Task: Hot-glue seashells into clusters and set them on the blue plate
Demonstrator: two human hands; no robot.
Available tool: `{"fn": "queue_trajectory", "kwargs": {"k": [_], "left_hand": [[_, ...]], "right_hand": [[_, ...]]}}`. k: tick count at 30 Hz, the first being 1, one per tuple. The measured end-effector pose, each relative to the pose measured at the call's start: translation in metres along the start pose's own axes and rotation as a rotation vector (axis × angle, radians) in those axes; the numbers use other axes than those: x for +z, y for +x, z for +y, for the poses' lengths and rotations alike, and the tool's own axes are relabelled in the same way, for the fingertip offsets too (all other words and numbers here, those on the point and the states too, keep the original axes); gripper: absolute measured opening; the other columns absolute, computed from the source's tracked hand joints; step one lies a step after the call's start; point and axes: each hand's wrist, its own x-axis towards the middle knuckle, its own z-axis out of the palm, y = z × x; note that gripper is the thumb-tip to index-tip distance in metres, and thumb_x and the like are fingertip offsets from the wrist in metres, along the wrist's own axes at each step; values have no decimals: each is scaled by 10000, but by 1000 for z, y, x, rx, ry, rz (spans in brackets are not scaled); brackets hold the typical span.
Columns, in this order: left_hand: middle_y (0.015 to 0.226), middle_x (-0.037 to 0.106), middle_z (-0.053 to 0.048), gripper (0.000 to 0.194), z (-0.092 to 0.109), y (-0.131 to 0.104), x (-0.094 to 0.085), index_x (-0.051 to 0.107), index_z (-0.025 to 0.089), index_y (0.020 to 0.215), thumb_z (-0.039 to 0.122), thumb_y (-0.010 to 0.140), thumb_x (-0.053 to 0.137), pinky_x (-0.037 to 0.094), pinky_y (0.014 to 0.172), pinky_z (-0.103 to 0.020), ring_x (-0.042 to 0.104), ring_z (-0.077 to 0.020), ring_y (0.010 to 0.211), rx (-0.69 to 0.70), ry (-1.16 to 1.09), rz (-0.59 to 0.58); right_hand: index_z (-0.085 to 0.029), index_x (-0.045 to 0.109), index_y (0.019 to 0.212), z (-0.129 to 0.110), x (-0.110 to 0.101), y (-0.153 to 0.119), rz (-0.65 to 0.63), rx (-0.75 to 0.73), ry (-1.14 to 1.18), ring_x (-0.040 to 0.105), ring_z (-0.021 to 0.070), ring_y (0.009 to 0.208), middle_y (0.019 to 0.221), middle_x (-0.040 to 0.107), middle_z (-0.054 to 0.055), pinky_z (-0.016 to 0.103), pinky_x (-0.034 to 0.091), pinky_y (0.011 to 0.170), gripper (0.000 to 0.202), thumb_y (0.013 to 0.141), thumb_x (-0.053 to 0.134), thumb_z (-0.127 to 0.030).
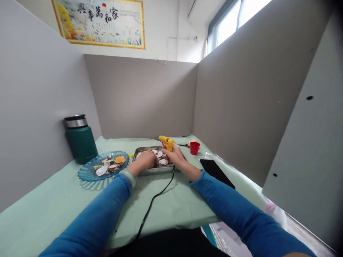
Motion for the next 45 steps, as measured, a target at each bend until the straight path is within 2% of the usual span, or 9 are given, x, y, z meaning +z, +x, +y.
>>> {"fn": "queue_trajectory", "kwargs": {"k": [5, 12, 19, 21, 26, 33, 36, 40, 45], "left_hand": [[1117, 682, -179, 236, 11, -1, -6, 778, 160, 919, 148, 779, 588, 417, 927, -385, 579, -319, 1116, -49, 105, -41], [1062, 708, -177, 271, 10, -1, -3, 752, 126, 908, 147, 854, 487, 410, 922, -373, 590, -289, 1109, -42, 183, 33], [1019, 734, -115, 302, -2, 0, -7, 746, 208, 1000, 154, 835, 499, 434, 850, -329, 643, -249, 1001, -169, 112, 138], [1031, 737, -86, 324, -3, 0, -8, 748, 243, 1031, 157, 804, 533, 436, 856, -313, 638, -239, 1024, -139, 60, 114], [1002, 741, -71, 235, 1, -2, -8, 781, 267, 937, 298, 755, 636, 451, 875, -341, 641, -265, 1004, -59, -14, -90], [998, 723, -130, 184, 5, 1, -1, 755, 182, 860, 184, 757, 603, 434, 920, -365, 624, -282, 1045, -62, 50, -73], [963, 726, -110, 150, 2, 2, -2, 717, 178, 814, 168, 769, 574, 455, 852, -326, 646, -254, 978, -118, -87, 38], [833, 724, -51, 78, -5, 5, -6, 639, 184, 806, 228, 794, 575, 469, 707, -261, 656, -185, 797, -187, -491, 202], [625, 629, 15, 125, -3, 3, -6, 565, 183, 774, 280, 748, 639, 449, 514, -224, 592, -127, 538, -164, -974, 107]], "right_hand": [[-179, 606, 868, 1, 0, 0, -14, -10, 2, 464, 111, 439, 566, 514, -32, 242, 382, 419, 200, 694, 627, -274], [-171, 597, 870, 1, 0, 0, -17, -10, 11, 451, 97, 428, 558, 514, -43, 221, 373, 404, 199, 687, 616, -250], [-173, 595, 878, 2, 0, 0, -16, -13, 1, 466, 101, 441, 573, 528, -39, 222, 376, 415, 190, 703, 613, -246], [-173, 598, 874, 3, 0, 0, -13, -12, -3, 462, 104, 440, 565, 525, -38, 224, 372, 413, 186, 703, 613, -242], [-172, 602, 871, 2, -1, 0, -16, -14, -7, 461, 106, 436, 566, 519, -35, 234, 375, 420, 186, 701, 610, -247], [-171, 599, 874, 4, -2, 1, -27, -22, 10, 456, 103, 431, 575, 520, -32, 236, 386, 410, 203, 694, 622, -261], [-173, 594, 883, 4, -2, 2, -11, -12, 19, 454, 99, 428, 587, 525, -32, 233, 386, 405, 215, 689, 628, -259], [-176, 592, 898, 5, -2, 2, 4, -13, 12, 459, 104, 430, 579, 523, -36, 232, 382, 406, 232, 689, 645, -262], [-160, 610, 931, 3, -3, 2, -41, 3, -29, 511, 124, 484, 624, 563, -10, 235, 400, 427, 277, 688, 672, -276]]}}
